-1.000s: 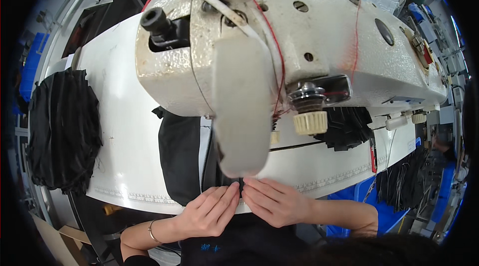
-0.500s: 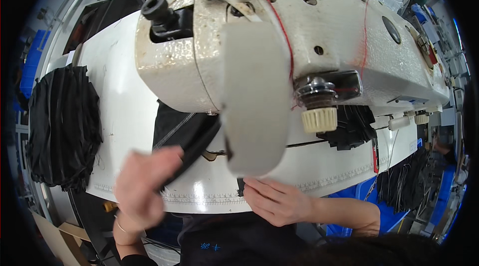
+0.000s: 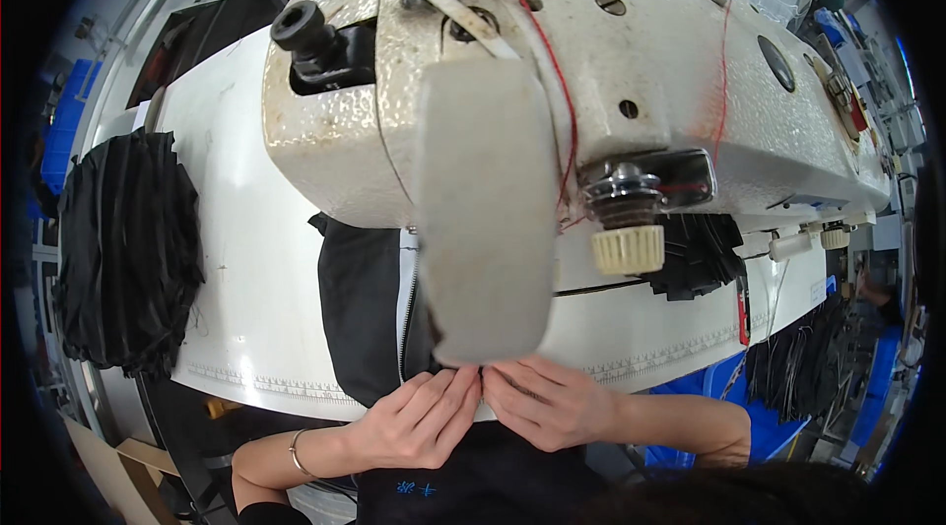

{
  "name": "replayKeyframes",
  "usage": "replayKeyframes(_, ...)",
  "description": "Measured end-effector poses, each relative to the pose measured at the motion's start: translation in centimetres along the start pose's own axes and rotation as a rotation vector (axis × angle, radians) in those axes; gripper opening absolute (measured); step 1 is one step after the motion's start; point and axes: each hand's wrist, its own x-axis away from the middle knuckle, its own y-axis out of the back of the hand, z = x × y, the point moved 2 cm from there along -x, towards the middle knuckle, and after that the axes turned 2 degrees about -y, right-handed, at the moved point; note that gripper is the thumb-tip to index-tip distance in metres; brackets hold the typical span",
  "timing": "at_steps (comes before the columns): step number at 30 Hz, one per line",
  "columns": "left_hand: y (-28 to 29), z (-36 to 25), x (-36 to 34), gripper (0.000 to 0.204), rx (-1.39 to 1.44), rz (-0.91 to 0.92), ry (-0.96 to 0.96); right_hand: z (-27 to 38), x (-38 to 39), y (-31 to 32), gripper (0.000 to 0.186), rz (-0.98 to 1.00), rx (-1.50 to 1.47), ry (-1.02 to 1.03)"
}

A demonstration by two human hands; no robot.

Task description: Sewing a zipper or edge onto a black leather or fabric garment component using an industrial sewing machine.

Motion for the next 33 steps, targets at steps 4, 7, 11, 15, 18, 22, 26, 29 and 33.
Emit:
replayKeyframes(4,0.0,0.0,0.0,0.018,0.016,0.004,0.004,0.0,-0.1,0.0,0.025,0.003,0.004,0.006)
replayKeyframes(7,0.0,0.0,0.1,0.018,0.021,0.001,0.008,0.1,-0.2,0.2,0.025,0.001,-0.017,-0.01)
replayKeyframes(11,-0.2,0.0,0.2,0.02,0.047,0.016,0.015,0.1,-0.1,0.3,0.025,0.001,-0.018,-0.006)
replayKeyframes(15,-0.6,-0.1,0.8,0.025,0.095,0.042,0.035,0.0,-0.4,0.8,0.026,0.018,-0.072,-0.024)
replayKeyframes(18,-1.0,1.0,0.4,0.027,0.082,0.059,0.028,-0.7,-0.6,0.1,0.027,0.094,-0.095,0.001)
replayKeyframes(22,-1.0,4.1,-1.4,0.029,0.021,-0.022,-0.059,-2.9,-1.9,-0.3,0.03,0.023,-0.117,-0.085)
replayKeyframes(26,-1.1,6.9,-2.3,0.03,0.229,-0.075,0.047,-5.0,-2.3,-2.0,0.022,0.021,-0.058,-0.09)
replayKeyframes(29,-3.7,8.1,-1.8,0.031,0.338,-0.035,0.151,-6.7,-2.7,-1.8,0.015,0.012,-0.112,-0.139)
replayKeyframes(33,-4.9,9.5,-0.9,0.029,0.175,-0.09,0.078,-7.5,-2.8,-4.5,0.01,-0.123,-0.064,-0.174)
